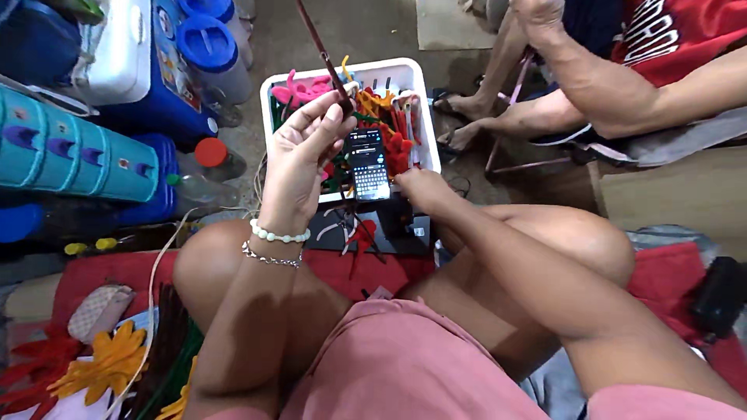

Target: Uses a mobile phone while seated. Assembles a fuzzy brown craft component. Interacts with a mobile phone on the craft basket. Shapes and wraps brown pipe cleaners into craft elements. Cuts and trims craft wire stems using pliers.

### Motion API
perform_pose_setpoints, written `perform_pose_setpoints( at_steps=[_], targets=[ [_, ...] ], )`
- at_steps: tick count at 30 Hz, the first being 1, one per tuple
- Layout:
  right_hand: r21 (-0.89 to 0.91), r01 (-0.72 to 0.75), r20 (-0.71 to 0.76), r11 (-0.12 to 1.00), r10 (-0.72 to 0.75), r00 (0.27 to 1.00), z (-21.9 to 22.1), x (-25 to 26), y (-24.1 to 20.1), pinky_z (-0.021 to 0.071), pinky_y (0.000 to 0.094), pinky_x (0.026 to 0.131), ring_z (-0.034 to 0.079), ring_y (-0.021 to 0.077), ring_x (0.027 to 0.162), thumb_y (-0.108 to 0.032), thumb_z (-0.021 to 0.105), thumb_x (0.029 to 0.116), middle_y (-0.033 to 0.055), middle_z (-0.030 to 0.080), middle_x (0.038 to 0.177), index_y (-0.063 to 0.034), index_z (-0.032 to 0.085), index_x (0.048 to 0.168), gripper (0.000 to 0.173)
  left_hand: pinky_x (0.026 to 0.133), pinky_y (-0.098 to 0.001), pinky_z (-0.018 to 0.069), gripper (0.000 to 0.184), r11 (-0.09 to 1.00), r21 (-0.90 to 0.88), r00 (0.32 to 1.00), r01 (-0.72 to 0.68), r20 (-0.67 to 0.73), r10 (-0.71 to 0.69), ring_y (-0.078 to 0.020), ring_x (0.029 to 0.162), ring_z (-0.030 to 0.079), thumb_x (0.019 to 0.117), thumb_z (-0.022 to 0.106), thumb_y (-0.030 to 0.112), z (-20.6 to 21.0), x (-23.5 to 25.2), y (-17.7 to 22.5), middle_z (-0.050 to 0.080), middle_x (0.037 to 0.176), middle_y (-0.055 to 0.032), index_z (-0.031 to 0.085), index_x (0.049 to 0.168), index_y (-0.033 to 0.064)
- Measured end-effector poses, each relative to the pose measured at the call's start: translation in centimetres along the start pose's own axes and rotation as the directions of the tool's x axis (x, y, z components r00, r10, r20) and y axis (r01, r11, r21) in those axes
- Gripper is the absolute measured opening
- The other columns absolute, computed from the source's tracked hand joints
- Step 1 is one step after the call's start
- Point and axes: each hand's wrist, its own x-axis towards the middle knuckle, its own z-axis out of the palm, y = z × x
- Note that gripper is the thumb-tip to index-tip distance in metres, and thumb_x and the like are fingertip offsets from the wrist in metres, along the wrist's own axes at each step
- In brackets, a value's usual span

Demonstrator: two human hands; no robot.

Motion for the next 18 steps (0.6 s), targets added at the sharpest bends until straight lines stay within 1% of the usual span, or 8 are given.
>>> perform_pose_setpoints(
  at_steps=[2,3,5,6,8,11,13,18],
  targets=[
    [0.003,0.039,0.079,0.999,-0.039,0.996,-0.7,0.7,1.1,0.0518,0.0681,0.089,0.067,0.0463,0.110,-0.011,0.068,0.0979,0.0238,0.071,0.115,-0.0039,0.070,0.124,0.028,0.083,-0.0227,0.0581,0.026,1.000,-0.009,1.000,0.007,-0.001,-0.007,-0.0110,0.095,0.071,0.1038,0.057,0.007,-0.1,0.0,0.1,0.072,0.114,-0.0062,0.064,0.129,0.0053],
    [0.017,0.056,0.084,0.998,-0.057,0.995,-1.3,0.7,1.4,0.0515,0.0686,0.090,0.067,0.0459,0.110,-0.017,0.069,0.0985,0.0232,0.071,0.114,-0.0050,0.070,0.125,0.029,0.084,-0.0231,0.0583,0.026,1.000,-0.018,1.000,0.002,0.001,-0.002,-0.0116,0.096,0.071,0.1042,0.056,0.007,-0.3,0.0,0.2,0.072,0.116,-0.0071,0.063,0.129,0.0051],
    [0.031,0.092,0.005,0.995,-0.092,0.996,-2.9,0.7,1.5,0.0520,0.0696,0.086,0.068,0.0464,0.104,-0.021,0.065,0.1010,0.0238,0.072,0.107,-0.0042,0.072,0.116,0.024,0.084,-0.0243,0.0585,0.027,0.999,-0.036,1.000,-0.012,0.003,0.012,-0.0131,0.098,0.071,0.1055,0.054,0.007,-0.4,0.1,0.4,0.071,0.119,-0.0088,0.063,0.131,0.0043],
    [0.042,0.130,-0.079,0.991,-0.127,0.989,-3.4,0.8,1.5,0.0527,0.0694,0.084,0.069,0.0464,0.103,-0.020,0.063,0.1021,0.0243,0.071,0.106,-0.0027,0.072,0.113,0.023,0.085,-0.0244,0.0585,0.027,0.999,-0.042,1.000,-0.007,0.001,0.007,-0.0130,0.099,0.071,0.1060,0.053,0.008,-0.5,0.0,0.5,0.071,0.120,-0.0086,0.062,0.131,0.0046],
    [0.059,0.248,-0.256,0.967,-0.225,0.940,-4.1,1.9,1.4,0.0533,0.0654,0.089,0.066,0.0459,0.109,-0.016,0.060,0.1031,0.0257,0.068,0.113,0.0000,0.069,0.118,0.024,0.084,-0.0231,0.0581,0.026,0.998,-0.064,1.000,0.008,-0.011,-0.009,-0.0118,0.098,0.071,0.1066,0.051,0.008,-0.5,-0.2,0.5,0.071,0.120,-0.0078,0.063,0.129,0.0056],
    [0.054,0.381,-0.405,0.923,-0.329,0.853,-4.5,5.2,0.6,0.0513,0.0600,0.097,0.061,0.0448,0.118,-0.010,0.055,0.1036,0.0251,0.062,0.127,-0.0071,0.068,0.130,0.029,0.082,-0.0225,0.0578,0.025,0.994,-0.097,0.999,0.044,-0.019,-0.046,-0.0110,0.094,0.070,0.1070,0.050,0.009,-0.3,0.0,0.5,0.070,0.119,-0.0077,0.064,0.128,0.0068],
    [0.030,0.420,-0.443,0.907,-0.365,0.819,-4.5,6.9,-0.2,0.0480,0.0627,0.100,0.058,0.0466,0.122,-0.008,0.054,0.1029,0.0259,0.060,0.134,-0.0125,0.068,0.133,0.033,0.081,-0.0222,0.0578,0.026,0.989,-0.130,0.997,0.073,-0.015,-0.076,-0.0111,0.093,0.070,0.1069,0.051,0.008,-0.2,0.2,0.3,0.070,0.120,-0.0088,0.064,0.129,0.0059],
    [-0.036,0.398,-0.399,0.917,-0.378,0.835,-4.6,7.8,-1.7,0.0398,0.0664,0.105,0.052,0.0470,0.131,-0.004,0.055,0.1015,0.0254,0.055,0.141,-0.0169,0.068,0.133,0.037,0.076,-0.0176,0.0561,0.027,0.984,-0.108,0.989,0.140,-0.034,-0.144,-0.0069,0.087,0.069,0.1063,0.054,0.012,0.1,0.0,0.0,0.069,0.122,-0.0058,0.064,0.131,0.0091]
  ],
)
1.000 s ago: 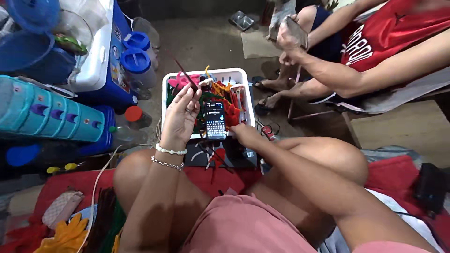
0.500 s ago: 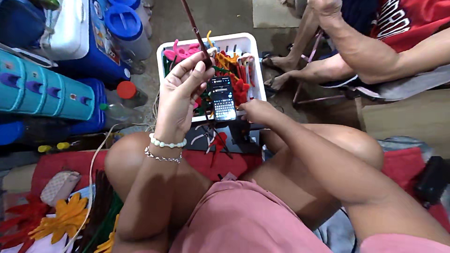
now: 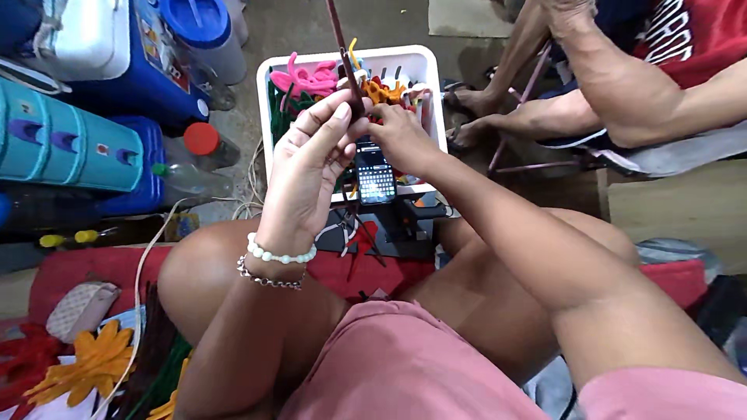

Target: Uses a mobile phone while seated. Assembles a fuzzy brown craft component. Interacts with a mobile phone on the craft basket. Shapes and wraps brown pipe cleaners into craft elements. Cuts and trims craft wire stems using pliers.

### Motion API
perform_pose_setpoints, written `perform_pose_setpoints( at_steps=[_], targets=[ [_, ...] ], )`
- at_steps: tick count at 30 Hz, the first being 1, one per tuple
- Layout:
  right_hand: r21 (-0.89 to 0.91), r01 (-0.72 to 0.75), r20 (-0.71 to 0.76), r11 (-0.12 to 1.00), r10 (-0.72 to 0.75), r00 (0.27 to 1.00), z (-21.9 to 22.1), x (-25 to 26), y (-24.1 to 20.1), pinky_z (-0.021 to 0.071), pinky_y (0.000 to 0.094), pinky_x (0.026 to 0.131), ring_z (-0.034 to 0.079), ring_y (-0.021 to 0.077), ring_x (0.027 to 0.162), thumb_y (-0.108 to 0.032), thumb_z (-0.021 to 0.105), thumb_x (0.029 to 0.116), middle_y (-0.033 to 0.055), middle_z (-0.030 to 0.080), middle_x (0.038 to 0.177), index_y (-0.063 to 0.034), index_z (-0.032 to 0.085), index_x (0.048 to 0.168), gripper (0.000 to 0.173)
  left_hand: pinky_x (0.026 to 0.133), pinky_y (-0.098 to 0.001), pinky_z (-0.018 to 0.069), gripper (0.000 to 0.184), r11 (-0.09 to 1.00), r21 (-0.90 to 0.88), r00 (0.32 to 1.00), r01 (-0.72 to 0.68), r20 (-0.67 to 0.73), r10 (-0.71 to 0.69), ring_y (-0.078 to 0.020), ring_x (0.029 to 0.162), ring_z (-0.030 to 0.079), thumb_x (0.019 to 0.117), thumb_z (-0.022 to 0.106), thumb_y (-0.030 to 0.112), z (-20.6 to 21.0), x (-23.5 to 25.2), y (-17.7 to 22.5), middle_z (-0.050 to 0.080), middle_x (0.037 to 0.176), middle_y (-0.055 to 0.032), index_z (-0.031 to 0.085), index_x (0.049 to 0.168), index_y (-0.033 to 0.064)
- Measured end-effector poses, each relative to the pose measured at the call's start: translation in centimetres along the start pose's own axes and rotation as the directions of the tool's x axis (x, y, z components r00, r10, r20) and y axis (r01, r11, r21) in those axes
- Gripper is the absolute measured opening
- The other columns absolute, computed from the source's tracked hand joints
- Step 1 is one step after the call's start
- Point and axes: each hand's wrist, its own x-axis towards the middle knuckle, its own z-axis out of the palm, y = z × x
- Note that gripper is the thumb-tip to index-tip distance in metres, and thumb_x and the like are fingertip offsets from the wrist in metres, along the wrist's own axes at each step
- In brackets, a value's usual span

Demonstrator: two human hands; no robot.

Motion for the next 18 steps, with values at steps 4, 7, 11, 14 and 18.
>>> perform_pose_setpoints(
  at_steps=[4,7,11,14,18],
  targets=[
    [-0.048,-0.033,0.070,0.998,0.037,0.997,0.5,-0.2,-0.4,0.0344,0.0710,0.109,0.047,0.0485,0.136,0.003,0.056,0.0973,0.0247,0.050,0.148,-0.0191,0.068,0.134,0.045,0.076,-0.0169,0.0564,0.026,1.000,0.008,1.000,0.017,0.013,-0.017,-0.0053,0.085,0.069,0.1066,0.054,0.014,-0.5,-0.4,0.1,0.070,0.120,-0.0040,0.064,0.130,0.0106],
    [-0.019,-0.065,0.067,0.998,0.066,0.996,0.8,-0.4,0.1,0.0344,0.0720,0.108,0.045,0.0498,0.137,0.001,0.056,0.0989,0.0246,0.047,0.151,-0.0188,0.066,0.137,0.044,0.074,-0.0152,0.0562,0.027,1.000,0.003,0.999,0.014,0.042,-0.014,-0.0034,0.082,0.068,0.1071,0.054,0.016,-0.7,-0.8,0.1,0.070,0.120,-0.0023,0.065,0.132,0.0129],
    [0.067,-0.086,-0.019,0.994,0.087,0.996,-0.5,-0.3,0.4,0.0374,0.0707,0.105,0.050,0.0492,0.131,-0.007,0.052,0.1032,0.0246,0.051,0.146,-0.0150,0.065,0.136,0.036,0.080,-0.0208,0.0570,0.026,0.997,-0.082,1.000,0.014,0.025,-0.012,-0.0101,0.090,0.068,0.1069,0.052,0.010,-0.5,0.0,0.2,0.068,0.120,-0.0088,0.062,0.130,0.0054],
    [0.076,-0.121,-0.004,0.990,0.122,0.993,-1.5,-0.5,0.6,0.0366,0.0695,0.107,0.047,0.0485,0.134,-0.011,0.052,0.1049,0.0244,0.049,0.147,-0.0153,0.066,0.136,0.034,0.078,-0.0198,0.0565,0.026,0.998,-0.055,0.999,0.016,0.040,-0.014,-0.0085,0.088,0.067,0.1074,0.051,0.012,-0.6,-0.2,0.2,0.068,0.121,-0.0070,0.062,0.131,0.0075],
    [0.035,-0.176,0.101,0.984,0.172,0.980,-2.3,-1.1,0.8,0.0364,0.0713,0.106,0.044,0.0503,0.136,-0.009,0.057,0.1020,0.0259,0.048,0.148,-0.0121,0.068,0.132,0.032,0.079,-0.0202,0.0561,0.025,0.999,-0.048,0.999,0.014,0.032,-0.013,-0.0088,0.089,0.068,0.1073,0.051,0.012,-0.4,-0.2,-0.1,0.069,0.120,-0.0070,0.063,0.130,0.0079]
  ],
)
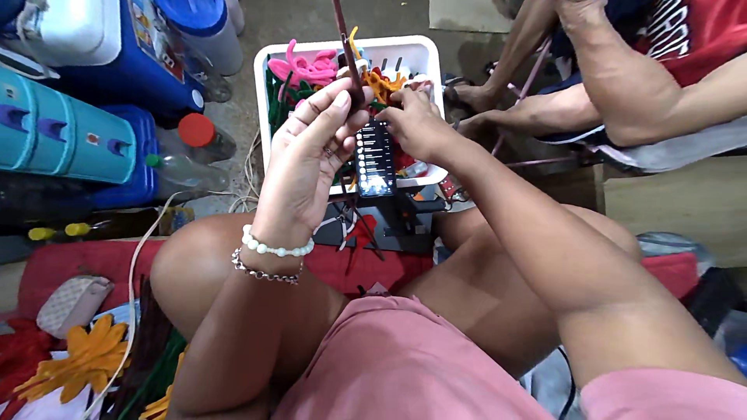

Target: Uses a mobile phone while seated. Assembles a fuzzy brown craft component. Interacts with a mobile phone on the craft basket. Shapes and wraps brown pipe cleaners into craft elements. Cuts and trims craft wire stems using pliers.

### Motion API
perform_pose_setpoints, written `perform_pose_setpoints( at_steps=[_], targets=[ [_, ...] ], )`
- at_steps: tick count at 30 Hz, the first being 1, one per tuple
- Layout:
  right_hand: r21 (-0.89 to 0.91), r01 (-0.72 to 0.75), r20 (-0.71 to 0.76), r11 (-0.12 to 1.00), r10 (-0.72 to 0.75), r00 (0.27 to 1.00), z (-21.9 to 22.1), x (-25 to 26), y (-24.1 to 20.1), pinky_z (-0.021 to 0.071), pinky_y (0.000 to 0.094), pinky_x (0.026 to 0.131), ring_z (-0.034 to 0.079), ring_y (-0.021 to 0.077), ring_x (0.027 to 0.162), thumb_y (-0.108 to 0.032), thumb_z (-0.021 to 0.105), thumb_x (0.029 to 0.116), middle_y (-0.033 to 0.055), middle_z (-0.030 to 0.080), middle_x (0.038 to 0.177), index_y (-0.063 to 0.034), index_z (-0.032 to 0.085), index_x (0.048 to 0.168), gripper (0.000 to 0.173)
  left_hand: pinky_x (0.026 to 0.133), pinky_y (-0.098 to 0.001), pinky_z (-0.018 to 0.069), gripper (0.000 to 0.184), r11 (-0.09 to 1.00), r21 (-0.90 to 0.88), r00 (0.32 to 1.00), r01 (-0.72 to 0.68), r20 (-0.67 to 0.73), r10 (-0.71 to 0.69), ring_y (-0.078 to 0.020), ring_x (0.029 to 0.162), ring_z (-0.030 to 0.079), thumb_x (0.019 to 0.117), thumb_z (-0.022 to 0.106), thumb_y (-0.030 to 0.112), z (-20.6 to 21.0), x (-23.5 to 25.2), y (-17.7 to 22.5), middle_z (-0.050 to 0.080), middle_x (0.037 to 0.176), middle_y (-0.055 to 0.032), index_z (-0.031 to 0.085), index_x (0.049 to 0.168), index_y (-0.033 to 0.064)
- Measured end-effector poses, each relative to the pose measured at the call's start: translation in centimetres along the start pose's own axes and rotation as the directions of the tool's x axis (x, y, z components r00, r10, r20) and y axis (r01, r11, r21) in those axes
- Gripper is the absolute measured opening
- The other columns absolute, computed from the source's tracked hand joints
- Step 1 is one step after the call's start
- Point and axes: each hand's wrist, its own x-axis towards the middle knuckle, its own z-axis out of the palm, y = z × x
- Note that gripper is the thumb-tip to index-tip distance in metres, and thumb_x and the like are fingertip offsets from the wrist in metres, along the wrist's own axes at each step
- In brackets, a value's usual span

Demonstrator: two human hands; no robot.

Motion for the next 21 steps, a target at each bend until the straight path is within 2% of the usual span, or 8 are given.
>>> perform_pose_setpoints(
  at_steps=[3,6,9,10,12,13,16,21],
  targets=[
    [-0.077,-0.005,0.106,0.997,0.013,0.994,-0.9,-1.4,-0.1,0.0408,0.0692,0.102,0.045,0.0507,0.135,-0.010,0.059,0.1017,0.0259,0.047,0.149,-0.0147,0.066,0.135,0.035,0.076,-0.0171,0.0554,0.025,0.999,0.046,1.000,0.013,-0.018,-0.012,-0.0051,0.086,0.067,0.1079,0.051,0.016,0.2,-0.3,-0.2,0.070,0.119,-0.0031,0.064,0.128,0.0114],
    [-0.117,0.022,0.222,0.993,0.005,0.975,-2.0,-3.6,-0.4,0.0479,0.0671,0.095,0.056,0.0509,0.121,-0.014,0.063,0.1012,0.0301,0.057,0.131,-0.0107,0.064,0.138,0.037,0.075,-0.0169,0.0556,0.026,0.998,0.055,0.999,0.029,-0.022,-0.027,-0.0044,0.085,0.068,0.1081,0.051,0.017,0.0,-0.3,-0.4,0.071,0.117,-0.0014,0.065,0.129,0.0144],
    [-0.055,0.041,0.441,0.998,-0.012,0.898,-2.6,-5.0,-0.1,0.0507,0.0650,0.093,0.066,0.0459,0.108,-0.018,0.063,0.1030,0.0269,0.066,0.118,-0.0134,0.049,0.153,0.052,0.075,-0.0183,0.0559,0.024,1.000,0.019,0.998,0.022,-0.052,-0.021,-0.0068,0.086,0.067,0.1076,0.052,0.016,0.1,0.0,-0.4,0.070,0.115,-0.0045,0.065,0.127,0.0103],
    [-0.014,0.062,0.495,0.998,-0.047,0.867,-2.4,-5.3,0.4,0.0526,0.0635,0.090,0.069,0.0433,0.099,-0.019,0.065,0.1020,0.0248,0.070,0.109,-0.0148,0.045,0.156,0.058,0.074,-0.0159,0.0553,0.025,0.998,0.050,0.999,0.024,-0.049,-0.022,-0.0044,0.084,0.067,0.1084,0.051,0.018,0.0,-0.4,-0.5,0.070,0.116,-0.0022,0.065,0.129,0.0127],
    [0.046,0.077,0.600,0.996,-0.089,0.795,-2.3,-5.9,0.8,0.0535,0.0602,0.087,0.069,0.0389,0.090,-0.016,0.068,0.1000,0.0217,0.071,0.101,-0.0203,0.034,0.162,0.071,0.072,-0.0130,0.0538,0.028,0.996,0.089,0.999,0.029,-0.024,-0.027,-0.0008,0.083,0.067,0.1092,0.049,0.023,-0.2,-0.8,-0.7,0.070,0.119,0.0011,0.062,0.133,0.0171],
    [0.085,0.107,0.613,0.991,-0.137,0.778,-2.0,-6.2,1.2,0.0544,0.0577,0.084,0.068,0.0360,0.084,-0.015,0.071,0.0981,0.0198,0.071,0.096,-0.0211,0.033,0.163,0.075,0.071,-0.0126,0.0537,0.028,0.996,0.088,0.999,0.031,-0.015,-0.029,-0.0006,0.083,0.067,0.1092,0.049,0.023,-0.2,-0.7,-0.8,0.070,0.120,0.0012,0.062,0.134,0.0173],
    [0.251,0.195,0.539,0.948,-0.304,0.785,-0.7,-7.5,2.2,0.0568,0.0505,0.075,0.066,0.0286,0.070,-0.010,0.075,0.0932,0.0166,0.070,0.084,-0.0186,0.044,0.158,0.073,0.073,-0.0140,0.0549,0.029,0.995,0.084,0.998,0.054,-0.031,-0.052,-0.0020,0.087,0.068,0.1086,0.051,0.024,-0.3,0.1,-1.0,0.069,0.122,0.0010,0.062,0.134,0.0179],
    [0.212,0.196,0.618,0.958,-0.286,0.733,-0.5,-7.1,1.9,0.0518,0.0613,0.086,0.068,0.0396,0.088,-0.008,0.076,0.0921,0.0226,0.072,0.099,-0.0253,0.041,0.160,0.078,0.079,-0.0163,0.0555,0.030,0.992,0.082,0.994,0.092,-0.058,-0.088,-0.0036,0.094,0.068,0.1093,0.049,0.026,-0.3,1.0,-1.0,0.068,0.125,0.0009,0.060,0.136,0.0163]
  ],
)
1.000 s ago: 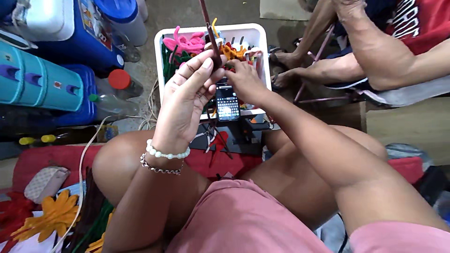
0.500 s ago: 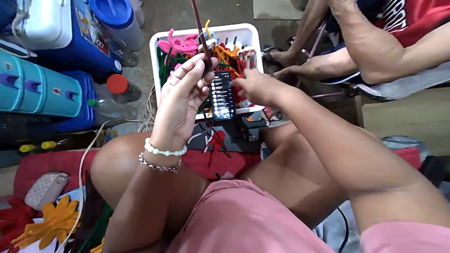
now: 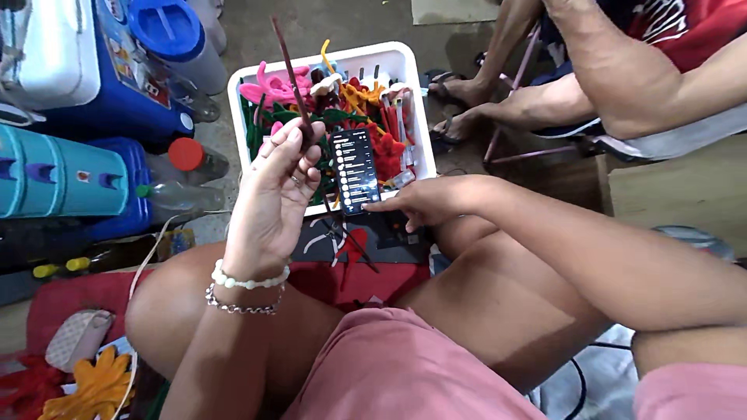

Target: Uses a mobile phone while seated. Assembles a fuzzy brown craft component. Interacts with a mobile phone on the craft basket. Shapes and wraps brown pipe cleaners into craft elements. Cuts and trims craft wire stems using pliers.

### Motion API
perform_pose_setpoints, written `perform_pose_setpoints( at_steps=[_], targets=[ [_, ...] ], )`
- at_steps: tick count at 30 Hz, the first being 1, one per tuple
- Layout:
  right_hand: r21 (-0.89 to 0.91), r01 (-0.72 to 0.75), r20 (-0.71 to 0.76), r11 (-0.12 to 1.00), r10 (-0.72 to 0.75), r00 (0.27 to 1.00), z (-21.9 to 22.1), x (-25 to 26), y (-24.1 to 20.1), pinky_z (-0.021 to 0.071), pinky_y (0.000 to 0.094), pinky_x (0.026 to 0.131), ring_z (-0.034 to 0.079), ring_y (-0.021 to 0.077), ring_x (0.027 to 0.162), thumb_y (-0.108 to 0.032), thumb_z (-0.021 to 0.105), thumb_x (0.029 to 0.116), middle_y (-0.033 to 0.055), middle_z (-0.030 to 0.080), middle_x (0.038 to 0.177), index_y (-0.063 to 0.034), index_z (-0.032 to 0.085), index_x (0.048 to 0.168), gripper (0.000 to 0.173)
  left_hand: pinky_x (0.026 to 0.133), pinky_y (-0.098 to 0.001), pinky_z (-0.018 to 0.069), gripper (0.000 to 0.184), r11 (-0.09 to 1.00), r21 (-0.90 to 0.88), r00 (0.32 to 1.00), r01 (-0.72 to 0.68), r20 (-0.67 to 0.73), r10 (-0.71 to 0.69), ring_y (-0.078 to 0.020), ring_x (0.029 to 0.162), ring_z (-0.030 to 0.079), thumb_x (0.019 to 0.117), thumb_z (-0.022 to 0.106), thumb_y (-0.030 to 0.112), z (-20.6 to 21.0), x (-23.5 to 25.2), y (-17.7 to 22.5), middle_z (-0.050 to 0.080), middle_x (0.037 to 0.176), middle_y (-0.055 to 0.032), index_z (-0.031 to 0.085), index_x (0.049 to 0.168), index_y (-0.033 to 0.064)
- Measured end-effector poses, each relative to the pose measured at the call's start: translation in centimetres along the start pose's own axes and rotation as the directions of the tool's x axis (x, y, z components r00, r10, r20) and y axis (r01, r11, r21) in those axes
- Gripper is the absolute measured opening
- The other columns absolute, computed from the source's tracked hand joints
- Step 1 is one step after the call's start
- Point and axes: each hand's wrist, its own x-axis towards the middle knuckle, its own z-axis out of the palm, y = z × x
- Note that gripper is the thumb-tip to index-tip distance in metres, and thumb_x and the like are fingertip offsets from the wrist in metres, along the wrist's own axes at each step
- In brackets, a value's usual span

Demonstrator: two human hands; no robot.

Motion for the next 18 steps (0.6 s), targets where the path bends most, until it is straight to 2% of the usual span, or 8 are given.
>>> perform_pose_setpoints(
  at_steps=[2,4,8,11,15,18],
  targets=[
    [-0.012,0.003,0.007,1.000,-0.003,1.000,-0.2,0.2,0.0,0.0521,0.0616,0.088,0.069,0.0396,0.093,-0.009,0.076,0.0921,0.0218,0.072,0.105,-0.0279,0.041,0.160,0.078,0.078,-0.0164,0.0554,0.029,1.000,-0.021,1.000,0.006,-0.002,-0.006,-0.0042,0.093,0.067,0.1093,0.049,0.025,0.0,0.2,-0.1,0.068,0.124,-0.0003,0.061,0.134,0.0149],
    [-0.016,0.014,0.005,1.000,-0.014,1.000,-0.7,0.4,-0.2,0.0531,0.0599,0.087,0.069,0.0384,0.093,-0.011,0.074,0.0942,0.0218,0.072,0.108,-0.0267,0.039,0.161,0.077,0.078,-0.0168,0.0555,0.029,0.999,-0.037,1.000,0.012,0.005,-0.012,-0.0050,0.092,0.067,0.1096,0.048,0.024,-0.1,0.3,-0.2,0.068,0.121,-0.0017,0.061,0.133,0.0132],
    [-0.020,-0.046,-0.058,0.999,0.045,0.997,-1.4,1.6,0.6,0.0548,0.0585,0.082,0.069,0.0367,0.085,-0.018,0.071,0.0984,0.0201,0.071,0.098,-0.0248,0.029,0.164,0.078,0.081,-0.0190,0.0565,0.029,0.998,-0.059,1.000,0.025,-0.008,-0.025,-0.0065,0.090,0.067,0.1100,0.046,0.023,-0.2,0.2,-0.1,0.069,0.114,-0.0023,0.063,0.131,0.0106],
    [-0.049,-0.134,-0.079,0.990,0.130,0.988,-2.4,2.2,1.0,0.0527,0.0616,0.090,0.069,0.0421,0.096,-0.020,0.068,0.1004,0.0235,0.071,0.106,-0.0241,0.022,0.166,0.080,0.079,-0.0182,0.0568,0.029,0.998,-0.061,0.999,0.022,-0.036,-0.025,-0.0062,0.089,0.068,0.1097,0.047,0.023,-0.2,0.1,-0.1,0.069,0.116,-0.0025,0.064,0.130,0.0109],
    [-0.040,-0.117,-0.147,0.992,0.110,0.983,-2.4,2.8,2.2,0.0535,0.0621,0.088,0.070,0.0396,0.092,-0.024,0.069,0.1004,0.0206,0.071,0.098,-0.0228,0.022,0.166,0.080,0.077,-0.0175,0.0560,0.029,0.998,-0.062,1.000,0.015,-0.018,-0.016,-0.0057,0.087,0.067,0.1101,0.047,0.023,-0.2,-0.1,0.0,0.069,0.117,-0.0028,0.064,0.130,0.0105],
    [-0.049,-0.105,-0.153,0.993,0.096,0.984,-2.3,3.1,2.3,0.0535,0.0612,0.088,0.070,0.0395,0.091,-0.023,0.067,0.1014,0.0208,0.071,0.099,-0.0214,0.024,0.165,0.077,0.076,-0.0168,0.0553,0.029,0.998,-0.055,0.999,0.028,-0.020,-0.029,-0.0050,0.085,0.066,0.1098,0.047,0.024,-0.2,-0.2,0.0,0.069,0.116,-0.0020,0.064,0.131,0.0123]
  ],
)
